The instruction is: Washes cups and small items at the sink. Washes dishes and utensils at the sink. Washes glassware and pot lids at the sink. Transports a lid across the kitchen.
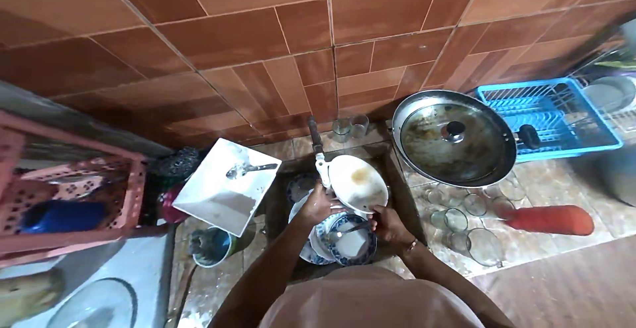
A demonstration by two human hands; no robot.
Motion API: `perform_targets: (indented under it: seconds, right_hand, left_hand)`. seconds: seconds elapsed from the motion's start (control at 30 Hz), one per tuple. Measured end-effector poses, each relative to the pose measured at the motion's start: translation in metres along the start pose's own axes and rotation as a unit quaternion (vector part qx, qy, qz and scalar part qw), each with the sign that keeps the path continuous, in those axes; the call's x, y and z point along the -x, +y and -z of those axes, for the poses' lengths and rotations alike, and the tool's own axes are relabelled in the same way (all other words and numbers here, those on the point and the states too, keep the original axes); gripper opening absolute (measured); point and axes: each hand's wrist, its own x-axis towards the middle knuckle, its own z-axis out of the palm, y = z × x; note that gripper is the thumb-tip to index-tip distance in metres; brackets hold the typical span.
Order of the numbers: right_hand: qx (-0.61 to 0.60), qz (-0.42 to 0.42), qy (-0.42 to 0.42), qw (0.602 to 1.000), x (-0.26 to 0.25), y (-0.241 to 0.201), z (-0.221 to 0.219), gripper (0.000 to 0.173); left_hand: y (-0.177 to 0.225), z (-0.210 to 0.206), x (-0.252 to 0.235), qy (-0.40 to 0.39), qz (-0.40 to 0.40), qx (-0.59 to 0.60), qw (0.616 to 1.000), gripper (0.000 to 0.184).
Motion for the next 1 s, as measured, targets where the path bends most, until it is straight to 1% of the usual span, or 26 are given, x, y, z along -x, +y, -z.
perform_targets:
  seconds: [0.1,0.13,0.2,0.23,0.27,0.3,0.33,0.37,0.4,0.43,0.47,0.53,0.57,0.6,0.63,0.67,0.7,0.77,0.8,0.83,0.87,0.9,0.93,0.97,1.0]
  right_hand:
    - [0.081,0.053,-0.027,0.995,-0.008,0.003,0.006,0.013]
    - [0.106,0.066,-0.044,0.991,-0.011,0.003,0.008,0.016]
    - [0.173,0.096,-0.072,0.978,-0.012,-0.001,0.012,0.022]
    - [0.231,0.125,-0.058,0.963,-0.013,-0.006,0.013,0.027]
    - [0.311,0.172,-0.021,0.934,-0.013,-0.012,0.012,0.041]
    - [0.408,0.223,0.018,0.885,-0.013,-0.020,0.011,0.062]
    - [0.510,0.273,0.055,0.814,-0.014,-0.027,0.009,0.081]
    - [0.589,0.333,0.080,0.732,-0.016,-0.030,0.004,0.087]
    - [0.632,0.387,0.081,0.666,-0.017,-0.029,-0.002,0.082]
    - [0.652,0.423,0.051,0.628,-0.016,-0.022,-0.012,0.072]
    - [0.657,0.427,-0.010,0.621,-0.013,-0.013,-0.025,0.062]
    - [0.639,0.371,-0.170,0.652,-0.006,0.008,-0.054,0.054]
    - [0.639,0.359,-0.214,0.646,-0.004,0.018,-0.065,0.053]
    - [0.654,0.368,-0.226,0.622,-0.003,0.029,-0.070,0.054]
    - [0.668,0.396,-0.217,0.592,-0.002,0.036,-0.068,0.054]
    - [0.680,0.436,-0.199,0.555,-0.005,0.040,-0.058,0.050]
    - [0.699,0.471,-0.182,0.506,-0.013,0.038,-0.042,0.046]
    - [0.739,0.526,-0.160,0.389,-0.041,0.022,-0.003,0.040]
    - [0.743,0.552,-0.160,0.342,-0.052,0.013,0.009,0.038]
    - [0.735,0.579,-0.166,0.313,-0.056,0.006,0.013,0.034]
    - [0.726,0.588,-0.183,0.305,-0.054,0.005,0.008,0.029]
    - [0.728,0.569,-0.204,0.324,-0.045,0.008,-0.003,0.027]
    - [0.733,0.530,-0.219,0.367,-0.029,0.012,-0.020,0.026]
    - [0.733,0.486,-0.221,0.421,-0.012,0.017,-0.039,0.028]
    - [0.724,0.462,-0.210,0.468,0.003,0.022,-0.056,0.030]
  left_hand:
    - [-0.012,0.007,0.001,-0.007,0.014,-0.012,1.000,0.071]
    - [-0.015,0.008,-0.001,-0.004,0.012,0.003,1.000,0.068]
    - [-0.023,0.009,-0.003,0.019,-0.015,0.062,0.998,0.054]
    - [-0.024,0.007,-0.001,0.042,-0.034,0.086,0.995,0.046]
    - [-0.024,0.003,0.001,0.064,-0.054,0.102,0.991,0.041]
    - [-0.025,0.000,0.004,0.082,-0.072,0.112,0.988,0.038]
    - [-0.025,-0.003,0.006,0.095,-0.088,0.117,0.985,0.036]
    - [-0.026,-0.005,0.007,0.103,-0.103,0.118,0.982,0.036]
    - [-0.027,-0.006,0.007,0.110,-0.116,0.117,0.980,0.036]
    - [-0.027,-0.008,0.006,0.116,-0.126,0.112,0.979,0.036]
    - [-0.028,-0.008,0.006,0.123,-0.135,0.101,0.978,0.037]
    - [-0.029,-0.009,0.007,0.142,-0.145,0.063,0.977,0.041]
    - [-0.028,-0.013,0.009,0.167,-0.149,0.039,0.974,0.042]
    - [-0.025,-0.017,0.011,0.198,-0.155,0.021,0.968,0.041]
    - [-0.020,-0.018,0.016,0.215,-0.158,0.004,0.964,0.044]
    - [-0.013,-0.014,0.023,0.212,-0.156,-0.014,0.965,0.048]
    - [-0.006,-0.006,0.028,0.209,-0.154,-0.036,0.965,0.050]
    - [0.010,0.010,0.042,0.204,-0.128,-0.080,0.967,0.050]
    - [0.016,0.015,0.047,0.198,-0.115,-0.082,0.970,0.049]
    - [0.017,0.017,0.048,0.200,-0.112,-0.066,0.971,0.046]
    - [0.013,0.016,0.047,0.209,-0.122,-0.032,0.970,0.041]
    - [0.005,0.012,0.044,0.223,-0.137,0.005,0.965,0.038]
    - [-0.005,0.004,0.041,0.241,-0.150,0.033,0.958,0.035]
    - [-0.014,-0.007,0.039,0.251,-0.160,0.049,0.953,0.033]
    - [-0.021,-0.018,0.037,0.256,-0.170,0.051,0.950,0.032]
